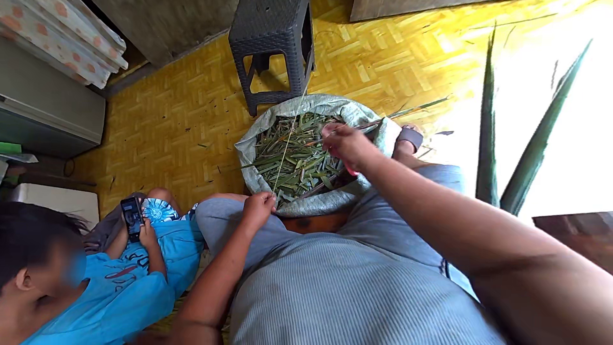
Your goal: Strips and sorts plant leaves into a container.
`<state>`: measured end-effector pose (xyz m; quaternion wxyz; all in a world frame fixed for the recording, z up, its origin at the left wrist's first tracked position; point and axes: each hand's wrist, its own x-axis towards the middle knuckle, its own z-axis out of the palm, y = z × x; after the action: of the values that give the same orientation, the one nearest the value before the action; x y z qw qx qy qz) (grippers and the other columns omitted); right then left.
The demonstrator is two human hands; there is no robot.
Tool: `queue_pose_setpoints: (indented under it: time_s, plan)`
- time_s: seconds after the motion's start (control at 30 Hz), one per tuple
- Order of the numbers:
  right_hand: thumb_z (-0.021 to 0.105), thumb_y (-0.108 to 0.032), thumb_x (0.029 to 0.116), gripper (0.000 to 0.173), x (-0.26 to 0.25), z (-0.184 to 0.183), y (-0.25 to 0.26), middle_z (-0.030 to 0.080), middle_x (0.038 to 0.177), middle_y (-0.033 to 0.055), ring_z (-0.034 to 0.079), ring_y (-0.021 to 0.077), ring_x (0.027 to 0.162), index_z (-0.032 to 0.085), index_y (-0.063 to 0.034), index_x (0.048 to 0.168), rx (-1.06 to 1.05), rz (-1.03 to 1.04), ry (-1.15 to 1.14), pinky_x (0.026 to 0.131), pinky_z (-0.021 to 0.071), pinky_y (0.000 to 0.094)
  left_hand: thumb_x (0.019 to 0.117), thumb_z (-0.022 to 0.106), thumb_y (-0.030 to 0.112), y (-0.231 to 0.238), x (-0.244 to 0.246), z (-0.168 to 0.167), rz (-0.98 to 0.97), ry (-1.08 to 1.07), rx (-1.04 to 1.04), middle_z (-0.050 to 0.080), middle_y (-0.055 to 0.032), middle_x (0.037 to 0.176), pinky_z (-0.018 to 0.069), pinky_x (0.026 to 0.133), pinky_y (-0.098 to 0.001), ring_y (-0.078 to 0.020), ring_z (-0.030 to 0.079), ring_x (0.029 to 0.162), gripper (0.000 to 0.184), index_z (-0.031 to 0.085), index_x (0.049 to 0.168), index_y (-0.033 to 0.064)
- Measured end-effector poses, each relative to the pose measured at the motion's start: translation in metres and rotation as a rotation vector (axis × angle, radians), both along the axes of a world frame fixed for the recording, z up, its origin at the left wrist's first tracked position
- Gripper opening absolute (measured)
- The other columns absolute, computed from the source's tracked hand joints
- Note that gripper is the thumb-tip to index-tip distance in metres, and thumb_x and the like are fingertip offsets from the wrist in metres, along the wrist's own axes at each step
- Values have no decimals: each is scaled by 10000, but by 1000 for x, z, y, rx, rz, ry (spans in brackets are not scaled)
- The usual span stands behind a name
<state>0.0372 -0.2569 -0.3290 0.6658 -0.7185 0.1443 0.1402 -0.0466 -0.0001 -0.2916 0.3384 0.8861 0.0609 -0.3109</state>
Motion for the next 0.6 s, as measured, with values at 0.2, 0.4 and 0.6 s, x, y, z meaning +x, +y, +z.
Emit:
queue_pose_setpoints:
  time_s: [0.2,0.4,0.6]
  plan:
    - [553,-154,1070,327,-48,-6,54,660,955,131,579,163,743,548,-41,1377,12,258,24,696,495,359,1094,516,181,-21,32,-11,9,-67,-74,726,-151,974,558,845,-418,-218,686,841,301,669,1242,-31]
    - [549,-122,1067,349,-51,0,65,650,938,81,543,84,710,548,-30,1403,112,288,79,653,457,272,1075,512,128,-38,48,-7,-55,-125,-18,727,-172,984,555,896,-461,-265,710,910,249,687,1127,-42]
    - [557,-116,1064,304,-57,-8,65,641,888,64,488,75,634,602,-67,1360,63,200,56,588,420,253,1074,506,131,-45,47,-6,-54,-136,8,724,-190,1013,550,916,-483,-288,710,946,263,687,1162,-38]
